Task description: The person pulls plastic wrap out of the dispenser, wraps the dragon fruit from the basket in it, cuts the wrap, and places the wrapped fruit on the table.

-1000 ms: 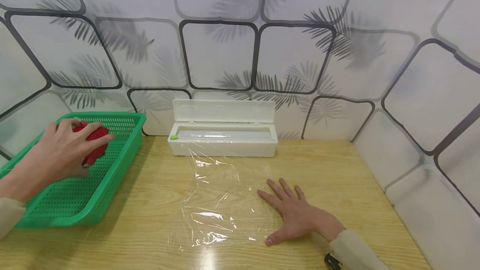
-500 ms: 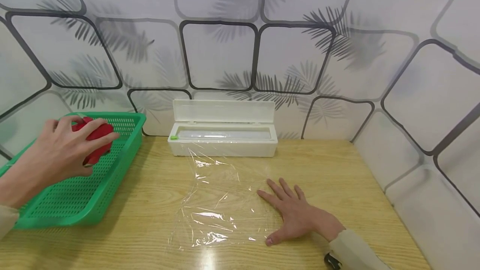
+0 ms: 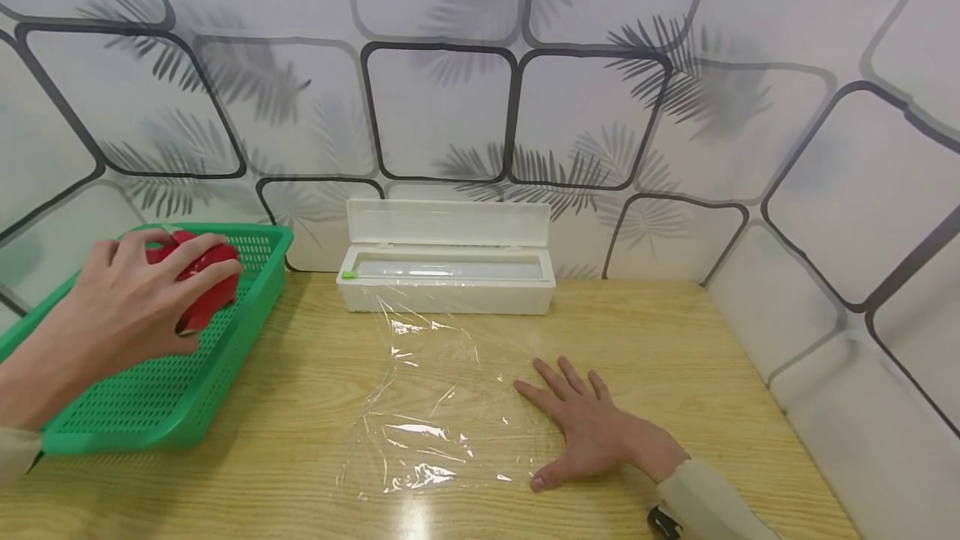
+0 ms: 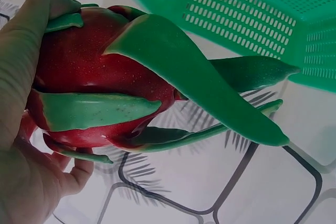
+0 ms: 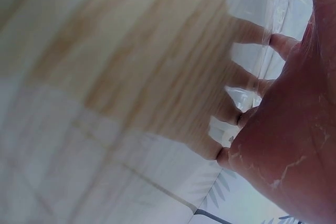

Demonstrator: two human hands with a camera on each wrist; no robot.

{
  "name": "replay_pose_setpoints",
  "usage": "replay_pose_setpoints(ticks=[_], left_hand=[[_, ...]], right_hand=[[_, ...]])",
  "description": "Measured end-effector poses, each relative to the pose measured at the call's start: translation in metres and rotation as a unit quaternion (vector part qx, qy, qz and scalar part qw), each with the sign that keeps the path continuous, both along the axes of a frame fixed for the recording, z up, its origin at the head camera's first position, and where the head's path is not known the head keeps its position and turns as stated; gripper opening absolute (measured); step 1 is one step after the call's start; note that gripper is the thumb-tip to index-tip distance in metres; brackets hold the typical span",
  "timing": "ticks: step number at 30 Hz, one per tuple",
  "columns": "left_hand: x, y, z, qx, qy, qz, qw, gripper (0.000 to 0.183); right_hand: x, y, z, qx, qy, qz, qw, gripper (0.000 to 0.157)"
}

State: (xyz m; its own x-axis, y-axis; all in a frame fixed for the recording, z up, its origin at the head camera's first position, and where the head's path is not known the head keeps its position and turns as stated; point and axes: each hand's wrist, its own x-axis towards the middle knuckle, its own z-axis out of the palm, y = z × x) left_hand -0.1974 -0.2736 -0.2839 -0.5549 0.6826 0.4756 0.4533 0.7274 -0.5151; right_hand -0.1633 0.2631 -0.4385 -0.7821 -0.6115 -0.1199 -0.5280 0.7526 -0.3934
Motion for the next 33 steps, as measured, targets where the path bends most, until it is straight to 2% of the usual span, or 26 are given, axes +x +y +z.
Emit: replay_pose_setpoints(ticks=[9, 13, 26, 33], left_hand=[[0.01, 0.011, 0.006, 0.005, 0.0, 0.002, 1.0, 0.086], [0.013, 0.016, 0.007, 0.008, 0.007, -0.009, 0.9999, 0.088], [0.016, 0.032, 0.006, 0.021, 0.025, -0.037, 0.9988, 0.08], [0.016, 0.04, 0.006, 0.03, 0.028, -0.042, 0.9983, 0.086]], right_hand=[[-0.001, 0.001, -0.001, -0.001, 0.0, 0.006, 1.0, 0.112], [0.0, 0.0, 0.0, -0.005, -0.003, 0.006, 1.0, 0.112], [0.0, 0.0, 0.001, -0.003, -0.011, 0.0, 1.0, 0.112], [-0.001, 0.0, -0.001, 0.001, -0.01, 0.001, 1.0, 0.112]])
